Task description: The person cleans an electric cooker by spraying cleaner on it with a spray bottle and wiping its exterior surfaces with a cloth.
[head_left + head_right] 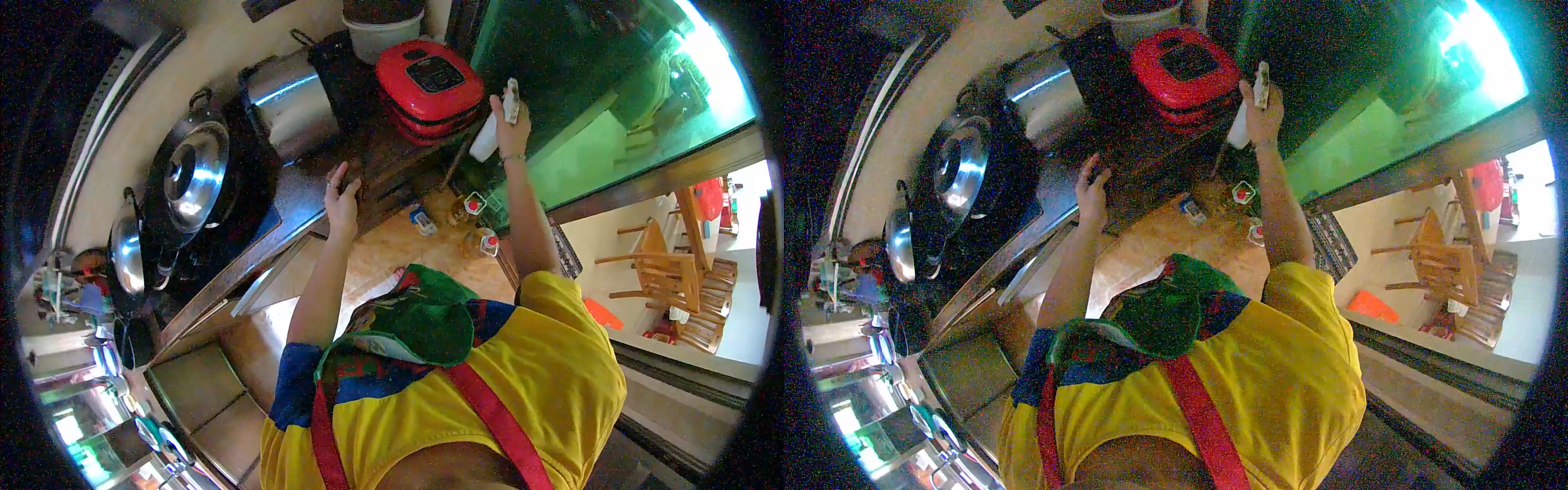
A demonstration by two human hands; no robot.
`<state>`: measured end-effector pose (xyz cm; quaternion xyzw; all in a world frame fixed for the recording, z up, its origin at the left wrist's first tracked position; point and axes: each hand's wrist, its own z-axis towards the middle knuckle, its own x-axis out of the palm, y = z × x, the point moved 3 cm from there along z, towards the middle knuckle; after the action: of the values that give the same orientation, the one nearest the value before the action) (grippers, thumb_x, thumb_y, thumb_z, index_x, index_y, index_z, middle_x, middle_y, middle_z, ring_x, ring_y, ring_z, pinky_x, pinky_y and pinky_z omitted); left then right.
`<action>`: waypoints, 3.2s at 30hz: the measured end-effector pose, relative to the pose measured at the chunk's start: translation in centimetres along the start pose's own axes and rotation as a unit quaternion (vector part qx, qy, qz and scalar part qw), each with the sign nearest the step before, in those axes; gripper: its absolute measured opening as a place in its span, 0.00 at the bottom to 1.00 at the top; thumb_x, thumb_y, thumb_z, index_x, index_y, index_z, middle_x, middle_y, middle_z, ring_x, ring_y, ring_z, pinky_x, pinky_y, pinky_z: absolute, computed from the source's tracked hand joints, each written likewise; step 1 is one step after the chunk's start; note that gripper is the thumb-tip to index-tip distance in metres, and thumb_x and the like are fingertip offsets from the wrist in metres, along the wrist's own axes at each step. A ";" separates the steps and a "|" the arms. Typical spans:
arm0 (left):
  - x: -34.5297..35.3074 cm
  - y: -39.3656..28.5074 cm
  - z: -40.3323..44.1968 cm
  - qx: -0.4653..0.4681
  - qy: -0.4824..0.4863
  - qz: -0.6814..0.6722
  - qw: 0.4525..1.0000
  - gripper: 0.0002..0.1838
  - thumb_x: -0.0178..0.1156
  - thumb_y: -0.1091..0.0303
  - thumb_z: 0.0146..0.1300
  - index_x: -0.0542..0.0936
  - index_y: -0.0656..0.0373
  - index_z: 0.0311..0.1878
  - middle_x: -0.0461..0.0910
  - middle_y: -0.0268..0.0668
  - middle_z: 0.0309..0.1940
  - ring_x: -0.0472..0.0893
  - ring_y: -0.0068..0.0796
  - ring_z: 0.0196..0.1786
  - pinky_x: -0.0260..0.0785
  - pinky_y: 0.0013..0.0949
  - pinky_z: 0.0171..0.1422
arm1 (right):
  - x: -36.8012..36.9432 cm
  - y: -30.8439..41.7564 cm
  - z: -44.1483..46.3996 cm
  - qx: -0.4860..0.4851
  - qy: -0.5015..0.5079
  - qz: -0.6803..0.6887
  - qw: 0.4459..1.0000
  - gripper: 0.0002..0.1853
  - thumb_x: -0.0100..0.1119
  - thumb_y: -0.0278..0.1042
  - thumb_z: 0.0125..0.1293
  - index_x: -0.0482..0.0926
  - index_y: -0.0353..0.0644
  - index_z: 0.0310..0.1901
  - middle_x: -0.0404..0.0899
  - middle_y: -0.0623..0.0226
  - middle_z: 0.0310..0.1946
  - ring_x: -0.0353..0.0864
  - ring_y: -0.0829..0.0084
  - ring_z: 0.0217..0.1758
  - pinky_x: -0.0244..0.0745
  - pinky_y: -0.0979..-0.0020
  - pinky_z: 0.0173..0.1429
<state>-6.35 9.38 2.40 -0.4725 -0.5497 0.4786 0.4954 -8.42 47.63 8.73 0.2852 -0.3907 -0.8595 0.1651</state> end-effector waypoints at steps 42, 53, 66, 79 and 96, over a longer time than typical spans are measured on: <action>-4.4 -6.2 2.6 0.154 -0.040 0.130 0.979 0.16 0.53 0.74 0.65 0.73 0.65 0.55 0.80 0.47 0.48 0.80 0.39 0.51 0.71 0.35 0.55 | 16.6 19.0 -16.8 0.004 0.395 0.196 0.898 0.19 0.65 0.35 0.62 0.80 0.43 0.55 0.82 0.63 0.49 0.80 0.76 0.48 0.73 0.73 0.53; -8.7 -15.8 8.4 0.326 -0.193 0.232 0.896 0.12 0.60 0.71 0.59 0.83 0.61 0.46 0.80 0.47 0.36 0.81 0.44 0.39 0.73 0.38 0.46 | 21.0 30.8 -9.7 -0.327 0.141 0.083 0.931 0.13 0.65 0.31 0.56 0.84 0.46 0.45 0.78 0.61 0.38 0.78 0.60 0.41 0.75 0.66 0.47; -8.9 -13.2 12.0 0.317 -0.220 0.398 0.832 0.25 0.58 0.77 0.56 0.73 0.62 0.60 0.72 0.45 0.44 0.73 0.46 0.47 0.69 0.42 0.52 | 27.0 27.9 -9.8 -0.355 0.143 -0.034 0.923 0.16 0.59 0.32 0.59 0.81 0.50 0.50 0.75 0.57 0.45 0.73 0.54 0.52 0.72 0.59 0.51; -10.5 -13.0 14.2 0.280 -0.211 0.472 0.809 0.31 0.65 0.71 0.50 0.75 0.53 0.62 0.76 0.47 0.34 0.77 0.48 0.39 0.71 0.45 0.46 | 28.6 27.7 -7.5 -0.328 0.192 -0.052 0.924 0.13 0.54 0.30 0.60 0.81 0.45 0.46 0.76 0.58 0.47 0.74 0.52 0.50 0.75 0.55 0.49; -11.2 -12.6 13.1 0.287 -0.187 0.440 0.830 0.30 0.65 0.74 0.50 0.76 0.59 0.60 0.74 0.45 0.34 0.74 0.45 0.42 0.69 0.42 0.48 | 32.6 29.4 -10.5 -0.342 0.203 0.053 0.916 0.15 0.59 0.27 0.56 0.82 0.48 0.46 0.76 0.61 0.46 0.74 0.57 0.54 0.72 0.61 0.55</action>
<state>-19.31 -3.69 13.24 -0.4023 -0.2040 0.8615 0.2332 -25.68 6.25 13.85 0.3585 -0.0450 -0.8543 0.3737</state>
